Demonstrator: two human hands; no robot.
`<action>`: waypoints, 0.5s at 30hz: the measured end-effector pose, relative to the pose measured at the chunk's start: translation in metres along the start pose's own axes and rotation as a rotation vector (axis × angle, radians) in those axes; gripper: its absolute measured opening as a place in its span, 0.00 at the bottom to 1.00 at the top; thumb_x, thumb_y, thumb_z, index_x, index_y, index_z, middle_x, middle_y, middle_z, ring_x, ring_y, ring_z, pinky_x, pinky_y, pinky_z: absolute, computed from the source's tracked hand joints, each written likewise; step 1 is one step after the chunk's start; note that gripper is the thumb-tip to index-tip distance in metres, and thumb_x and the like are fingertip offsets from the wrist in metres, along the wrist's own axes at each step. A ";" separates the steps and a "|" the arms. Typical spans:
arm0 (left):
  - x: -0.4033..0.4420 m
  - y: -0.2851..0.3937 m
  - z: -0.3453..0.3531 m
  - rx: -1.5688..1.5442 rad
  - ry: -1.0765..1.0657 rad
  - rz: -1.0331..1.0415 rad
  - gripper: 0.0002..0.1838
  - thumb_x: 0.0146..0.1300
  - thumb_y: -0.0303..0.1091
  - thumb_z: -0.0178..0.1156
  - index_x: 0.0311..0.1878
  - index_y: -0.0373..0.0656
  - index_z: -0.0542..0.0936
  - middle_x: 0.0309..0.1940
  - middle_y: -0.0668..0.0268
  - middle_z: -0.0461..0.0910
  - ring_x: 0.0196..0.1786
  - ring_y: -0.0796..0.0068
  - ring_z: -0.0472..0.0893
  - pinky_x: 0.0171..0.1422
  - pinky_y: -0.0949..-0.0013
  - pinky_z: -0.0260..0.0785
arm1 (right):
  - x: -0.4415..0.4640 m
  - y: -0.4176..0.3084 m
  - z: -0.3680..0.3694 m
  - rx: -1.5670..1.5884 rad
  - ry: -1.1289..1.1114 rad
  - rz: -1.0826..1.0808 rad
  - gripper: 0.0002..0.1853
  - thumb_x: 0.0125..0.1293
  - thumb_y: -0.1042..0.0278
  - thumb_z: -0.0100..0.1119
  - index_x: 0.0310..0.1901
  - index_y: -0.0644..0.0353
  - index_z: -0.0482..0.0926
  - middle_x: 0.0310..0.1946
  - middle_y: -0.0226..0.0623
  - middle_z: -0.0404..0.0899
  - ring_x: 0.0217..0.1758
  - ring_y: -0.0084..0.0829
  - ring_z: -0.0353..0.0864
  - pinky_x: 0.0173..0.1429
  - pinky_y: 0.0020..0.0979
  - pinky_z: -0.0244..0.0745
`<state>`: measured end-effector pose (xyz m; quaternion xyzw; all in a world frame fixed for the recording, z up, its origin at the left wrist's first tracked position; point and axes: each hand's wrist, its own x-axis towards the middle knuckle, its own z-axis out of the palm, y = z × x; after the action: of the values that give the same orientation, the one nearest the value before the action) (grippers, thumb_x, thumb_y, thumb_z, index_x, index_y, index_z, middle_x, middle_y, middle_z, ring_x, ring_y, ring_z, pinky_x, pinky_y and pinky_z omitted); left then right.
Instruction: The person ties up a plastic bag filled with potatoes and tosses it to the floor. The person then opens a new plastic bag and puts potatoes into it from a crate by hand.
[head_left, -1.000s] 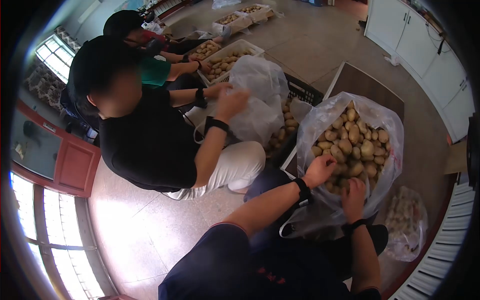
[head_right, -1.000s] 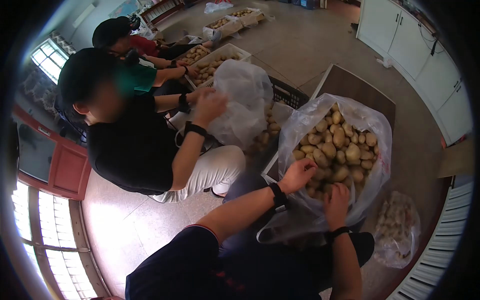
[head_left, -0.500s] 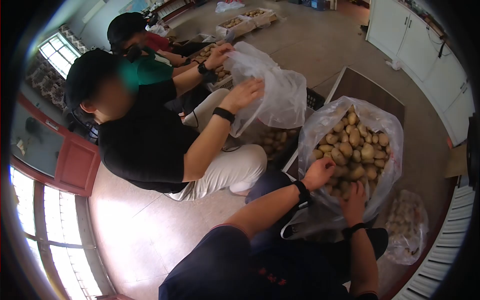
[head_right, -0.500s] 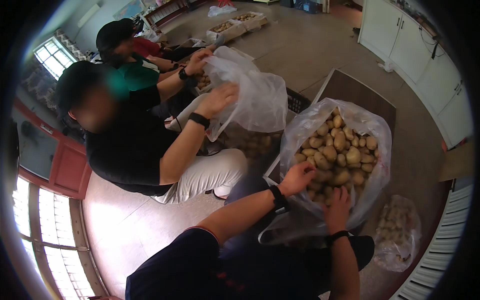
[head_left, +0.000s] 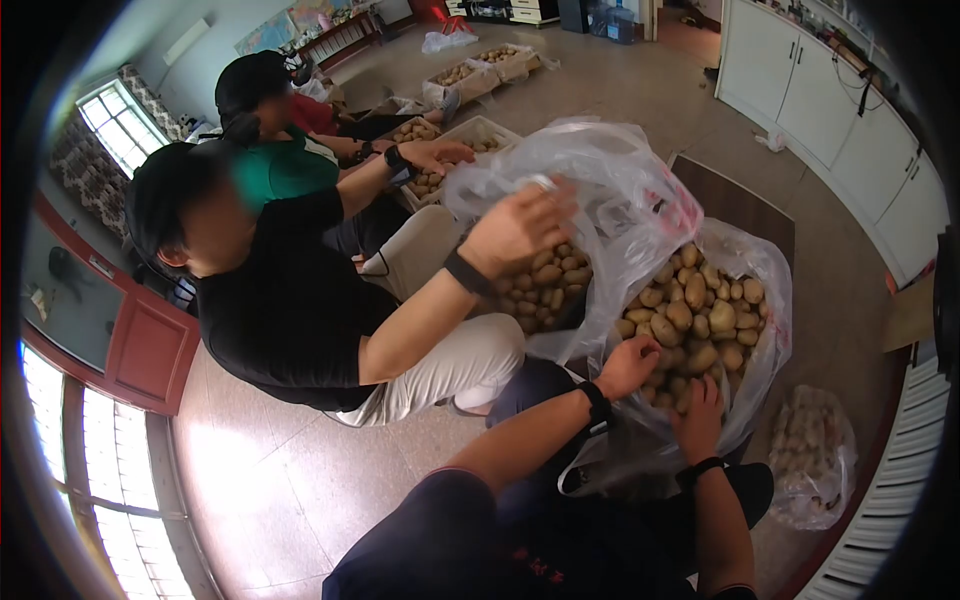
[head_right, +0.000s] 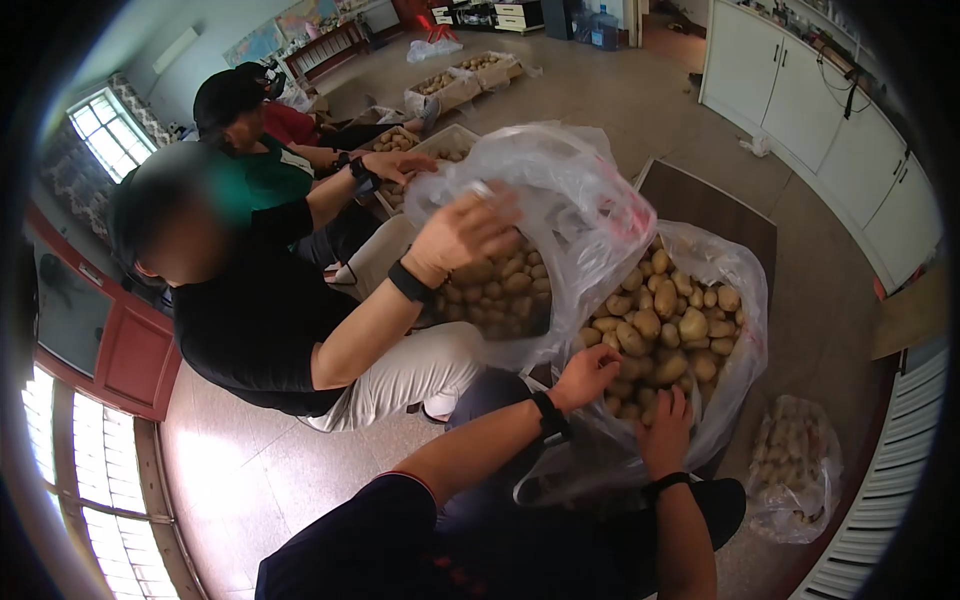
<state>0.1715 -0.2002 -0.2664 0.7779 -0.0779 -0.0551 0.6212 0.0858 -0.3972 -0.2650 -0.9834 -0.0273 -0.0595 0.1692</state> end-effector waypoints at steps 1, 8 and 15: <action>0.000 -0.001 0.000 -0.022 -0.015 -0.025 0.11 0.66 0.33 0.57 0.47 0.37 0.80 0.31 0.61 0.82 0.31 0.73 0.82 0.38 0.66 0.74 | 0.000 0.000 0.000 0.008 -0.005 0.009 0.40 0.47 0.70 0.73 0.63 0.60 0.65 0.68 0.45 0.59 0.70 0.54 0.59 0.70 0.46 0.65; 0.002 -0.009 0.000 -0.061 0.125 0.221 0.12 0.63 0.36 0.58 0.44 0.39 0.81 0.33 0.53 0.83 0.37 0.57 0.83 0.45 0.60 0.74 | -0.003 0.003 0.006 0.007 0.022 -0.011 0.39 0.47 0.70 0.72 0.63 0.61 0.67 0.68 0.43 0.59 0.69 0.53 0.60 0.70 0.46 0.65; 0.003 -0.001 -0.001 -0.021 -0.004 -0.005 0.11 0.65 0.33 0.58 0.46 0.38 0.80 0.31 0.63 0.82 0.30 0.75 0.81 0.36 0.69 0.75 | -0.002 0.008 0.002 0.010 -0.023 0.023 0.39 0.48 0.69 0.73 0.64 0.60 0.66 0.69 0.44 0.58 0.70 0.53 0.59 0.70 0.46 0.64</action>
<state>0.1746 -0.1996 -0.2674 0.7714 -0.0764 -0.0591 0.6290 0.0849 -0.4046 -0.2695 -0.9834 -0.0183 -0.0460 0.1744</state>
